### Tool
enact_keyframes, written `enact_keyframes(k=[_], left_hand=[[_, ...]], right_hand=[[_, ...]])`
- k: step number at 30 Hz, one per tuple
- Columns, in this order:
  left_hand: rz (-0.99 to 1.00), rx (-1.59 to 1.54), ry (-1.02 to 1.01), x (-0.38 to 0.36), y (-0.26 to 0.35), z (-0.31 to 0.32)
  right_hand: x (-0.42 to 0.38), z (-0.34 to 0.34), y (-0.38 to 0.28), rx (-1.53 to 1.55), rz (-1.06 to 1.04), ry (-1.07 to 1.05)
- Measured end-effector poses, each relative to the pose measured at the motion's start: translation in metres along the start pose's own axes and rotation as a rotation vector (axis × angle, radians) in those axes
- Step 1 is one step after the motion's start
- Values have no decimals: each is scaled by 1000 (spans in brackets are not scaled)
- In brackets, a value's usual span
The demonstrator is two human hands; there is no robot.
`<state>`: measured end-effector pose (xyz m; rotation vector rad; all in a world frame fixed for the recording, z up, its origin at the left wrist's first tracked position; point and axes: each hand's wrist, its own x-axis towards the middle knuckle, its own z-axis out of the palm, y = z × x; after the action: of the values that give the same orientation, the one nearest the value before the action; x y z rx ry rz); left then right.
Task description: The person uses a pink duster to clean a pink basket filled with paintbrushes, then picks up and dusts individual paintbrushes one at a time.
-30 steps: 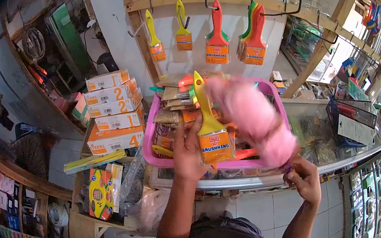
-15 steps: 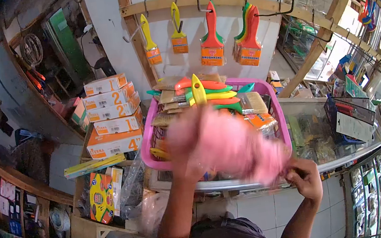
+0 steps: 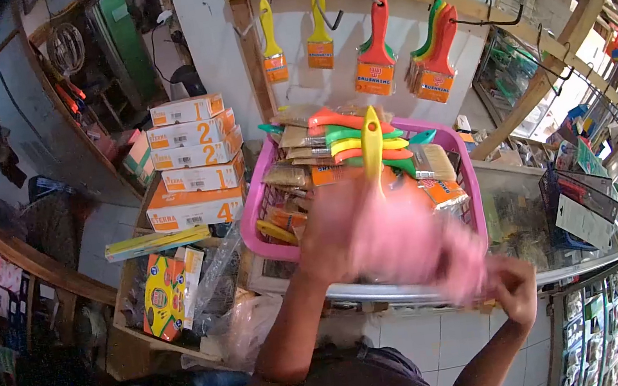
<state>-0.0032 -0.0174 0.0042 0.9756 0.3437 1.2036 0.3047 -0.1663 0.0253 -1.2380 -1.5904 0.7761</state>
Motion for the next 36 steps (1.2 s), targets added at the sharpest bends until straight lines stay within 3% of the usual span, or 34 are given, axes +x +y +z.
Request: enact_keyframes(k=[2, 4, 5, 6, 8, 10, 11, 14, 15, 18, 19, 22, 23, 24, 25, 26, 27, 28, 30, 31, 32, 34, 35, 36], left_hand=[[-49, 46, 56, -1, 4, 5], [-287, -365, -94, -2, 24, 16], [-194, -380, -259, 3, 13, 4], [-232, -379, -253, 8, 2, -11], [-318, -382, -238, 11, -13, -33], [-242, -287, 87, -6, 13, 8], [-225, -325, -40, -3, 13, 6], [-162, -428, -424, 6, 11, -7], [-142, -460, -550, 7, 11, -7], [-254, -378, 70, -6, 11, 4], [-258, -396, 62, -4, 9, 1], [-155, -415, -274, 2, 17, 10], [-154, -400, -267, 2, 15, 9], [-196, -391, -234, 0, 18, 10], [-215, -714, -90, -4, 14, 4], [-240, -794, -90, -5, 10, -1], [-266, -874, -88, -5, 10, -1], [-292, -954, -84, -5, 12, 0], [-191, -402, -162, -4, 19, 13], [-158, -401, -213, 1, 19, 15], [-186, -454, -160, -5, 23, 24], [-89, -4, 84, -9, 15, 23], [-82, 15, 73, -10, 15, 25], [-75, 34, 63, -11, 15, 27]], right_hand=[[3, 9, -3, -2, 153, 223], [1, -7, 6, -44, 42, -97], [6, -10, -4, -38, -2, -212], [8, -9, -12, -32, -42, -327], [4, -2, -14, -16, 94, -14], [5, 3, -9, 13, 286, 283], [1, -7, 13, -15, 86, 152], [13, -12, -10, -17, -95, -339], [10, -11, -10, 24, -41, -268], [9, 3, -8, 47, 259, 326], [5, -4, -2, 28, 247, 216], [14, -13, -14, -56, -84, -329], [13, -12, -11, -30, -99, -303], [10, -5, -6, 5, -7, -116], [8, 4, -1, 38, 84, 72], [4, 6, 1, 69, 173, 260], [2, 2, -2, 50, 221, 223], [2, -2, -5, 15, 114, 83], [7, -12, -12, -56, -100, -200], [5, -13, -13, -43, -94, -191], [1, -10, -12, -19, 20, -39], [-3, 1, -9, 29, 245, 261], [-2, 8, -9, 35, 185, 326], [-5, 3, -10, 13, 117, 173]])
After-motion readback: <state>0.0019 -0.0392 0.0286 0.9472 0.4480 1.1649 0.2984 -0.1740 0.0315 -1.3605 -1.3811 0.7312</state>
